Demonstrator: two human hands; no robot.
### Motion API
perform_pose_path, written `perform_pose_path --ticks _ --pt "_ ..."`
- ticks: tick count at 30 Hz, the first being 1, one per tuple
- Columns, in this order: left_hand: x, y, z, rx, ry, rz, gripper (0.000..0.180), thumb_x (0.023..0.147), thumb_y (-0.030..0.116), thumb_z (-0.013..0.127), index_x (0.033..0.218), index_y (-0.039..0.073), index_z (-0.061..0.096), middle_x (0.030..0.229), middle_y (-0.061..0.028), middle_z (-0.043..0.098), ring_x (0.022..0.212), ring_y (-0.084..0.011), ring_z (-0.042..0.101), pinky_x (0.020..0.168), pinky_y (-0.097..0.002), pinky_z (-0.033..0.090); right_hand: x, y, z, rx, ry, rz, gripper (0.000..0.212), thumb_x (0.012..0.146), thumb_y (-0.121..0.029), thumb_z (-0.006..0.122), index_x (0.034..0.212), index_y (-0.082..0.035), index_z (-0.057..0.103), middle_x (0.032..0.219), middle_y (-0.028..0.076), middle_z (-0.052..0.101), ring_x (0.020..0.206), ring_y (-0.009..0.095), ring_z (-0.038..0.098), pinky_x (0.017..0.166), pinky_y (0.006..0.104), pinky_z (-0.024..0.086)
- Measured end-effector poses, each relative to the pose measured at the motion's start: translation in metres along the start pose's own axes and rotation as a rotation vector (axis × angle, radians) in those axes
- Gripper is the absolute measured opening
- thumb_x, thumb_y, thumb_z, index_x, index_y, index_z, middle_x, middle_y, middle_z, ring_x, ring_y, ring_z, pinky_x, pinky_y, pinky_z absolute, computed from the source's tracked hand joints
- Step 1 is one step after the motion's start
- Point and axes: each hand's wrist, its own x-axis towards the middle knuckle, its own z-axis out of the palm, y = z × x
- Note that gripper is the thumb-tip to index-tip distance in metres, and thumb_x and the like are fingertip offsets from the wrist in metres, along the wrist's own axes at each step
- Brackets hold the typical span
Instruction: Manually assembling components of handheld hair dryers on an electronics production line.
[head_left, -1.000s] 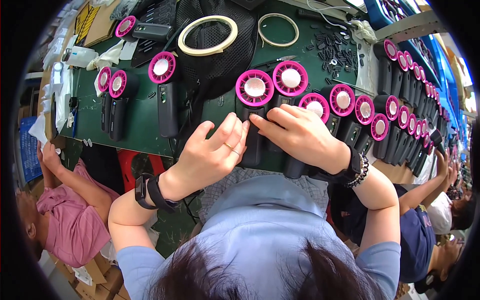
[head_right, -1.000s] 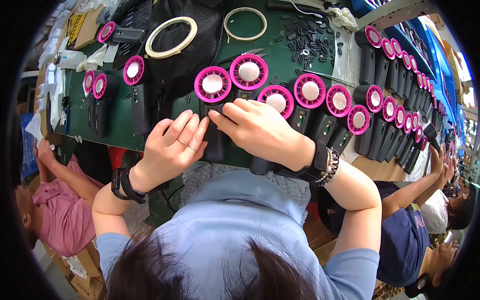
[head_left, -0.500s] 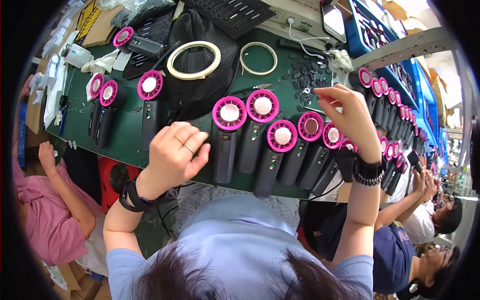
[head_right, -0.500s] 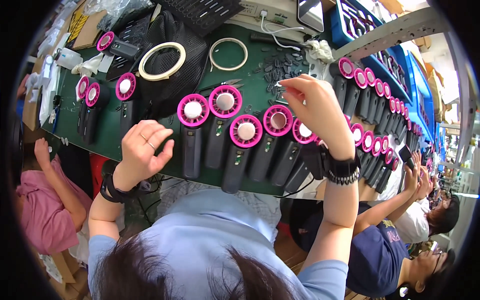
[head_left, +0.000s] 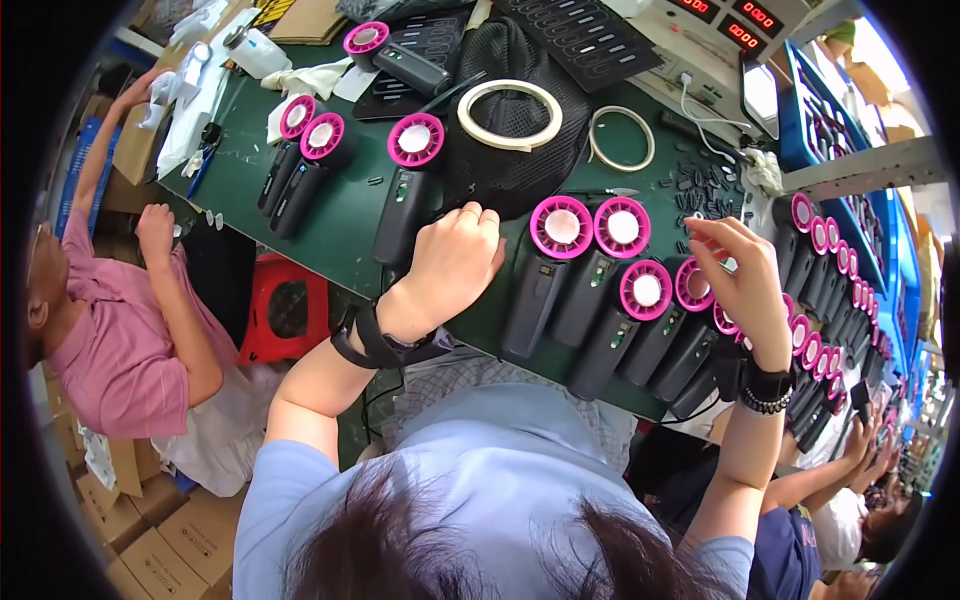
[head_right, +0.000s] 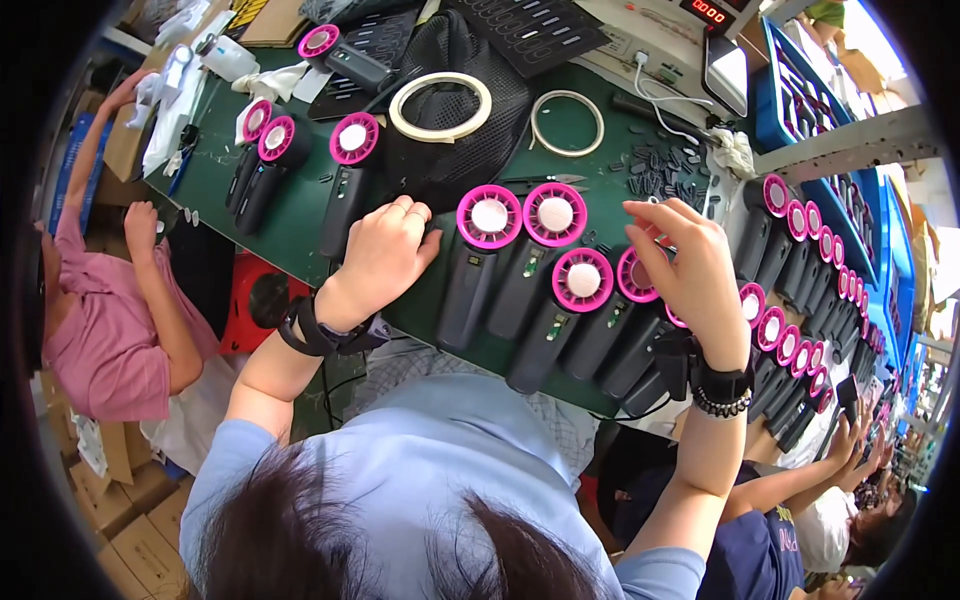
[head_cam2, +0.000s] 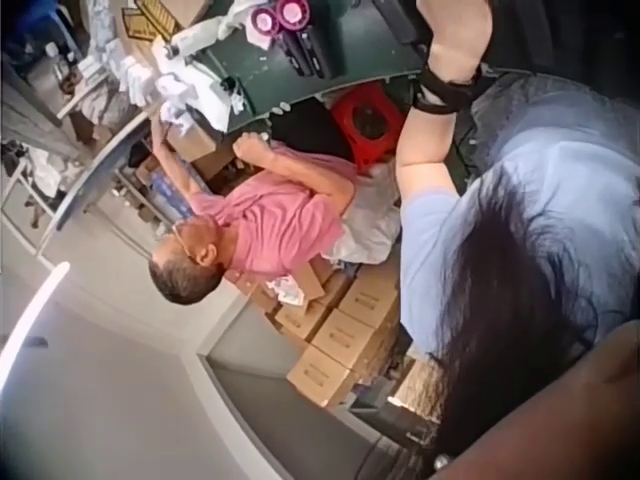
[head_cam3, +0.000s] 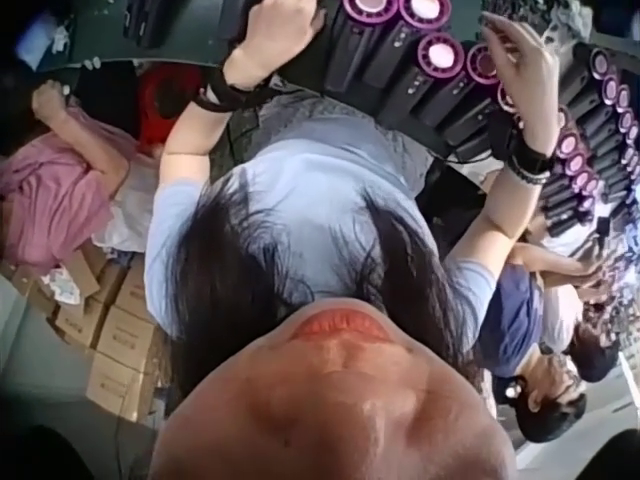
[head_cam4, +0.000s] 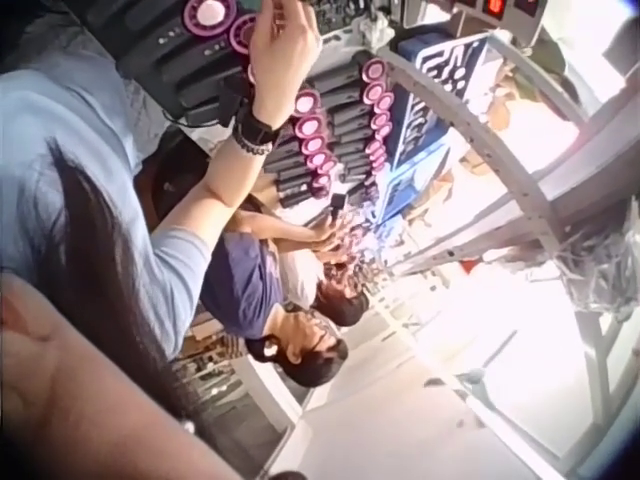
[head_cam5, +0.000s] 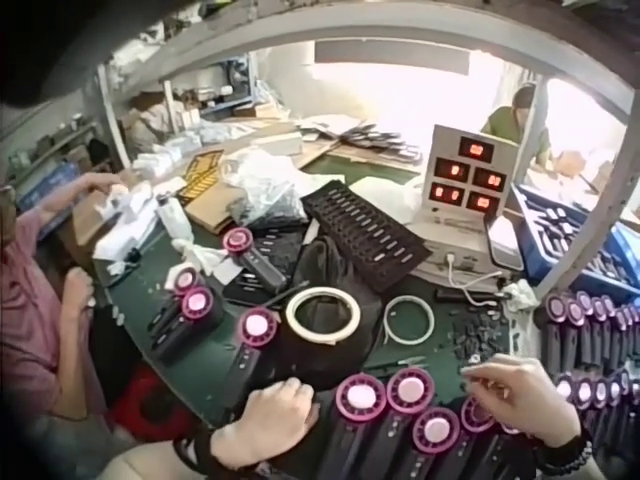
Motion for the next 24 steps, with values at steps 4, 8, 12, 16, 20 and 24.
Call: perform_pose_path --ticks 4,8,12,16,20,24 --pt "0.005 -0.001 0.009 0.096 -0.032 0.023 0.015 0.081 0.011 0.070 0.088 0.001 0.061 0.083 -0.0151 0.062 0.074 -0.0358 0.065 0.066 -0.0447 0.054 -0.018 -0.013 0.004 0.033 0.095 -0.008 0.020 0.087 -0.004 0.067 0.106 0.000 0.071 0.085 0.013 0.067 0.071 0.024 0.067 0.060 0.0307 0.052" --pt "0.006 -0.010 0.002 0.010 -0.096 0.013 0.012 0.080 0.009 0.068 0.083 -0.001 0.061 0.081 -0.0173 0.063 0.074 -0.0376 0.065 0.065 -0.0460 0.053 -0.034 -0.027 0.006 0.059 0.202 -0.017 0.019 0.086 -0.002 0.067 0.105 -0.001 0.072 0.084 0.011 0.068 0.068 0.022 0.067 0.059 0.0293 0.050" --pt "0.000 -0.013 0.003 -0.006 -0.042 -0.015 0.011 0.079 0.007 0.068 0.078 -0.001 0.060 0.077 -0.0197 0.062 0.074 -0.0406 0.063 0.066 -0.0475 0.053 -0.047 -0.035 0.016 0.110 0.222 -0.117 0.021 0.085 0.004 0.067 0.105 0.000 0.072 0.084 0.011 0.069 0.072 0.017 0.066 0.067 0.0263 0.051" --pt "0.002 -0.012 -0.007 0.107 -0.084 0.014 0.010 0.081 0.006 0.068 0.084 -0.003 0.063 0.079 -0.0157 0.067 0.071 -0.0325 0.068 0.063 -0.0417 0.055 -0.056 -0.039 0.021 0.163 0.188 -0.151 0.022 0.084 0.006 0.068 0.104 0.000 0.073 0.084 0.010 0.070 0.073 0.017 0.067 0.067 0.0259 0.050" --pt "0.006 -0.006 -0.029 -0.601 -0.196 -0.246 0.011 0.086 0.006 0.068 0.091 -0.004 0.068 0.081 -0.0111 0.072 0.069 -0.0206 0.071 0.062 -0.0316 0.056 -0.065 -0.044 0.039 0.277 0.230 -0.187 0.022 0.084 0.007 0.067 0.104 0.000 0.073 0.082 0.009 0.069 0.074 0.016 0.067 0.066 0.0252 0.050" --pt "0.000 0.017 -0.046 -1.519 -0.347 -0.333 0.013 0.091 0.008 0.068 0.096 -0.003 0.070 0.084 -0.0103 0.073 0.072 -0.0149 0.071 0.066 -0.0250 0.058 -0.068 -0.057 0.043 0.362 0.167 -0.137 0.022 0.085 0.007 0.066 0.106 0.002 0.072 0.083 0.009 0.069 0.076 0.015 0.067 0.068 0.0242 0.051"
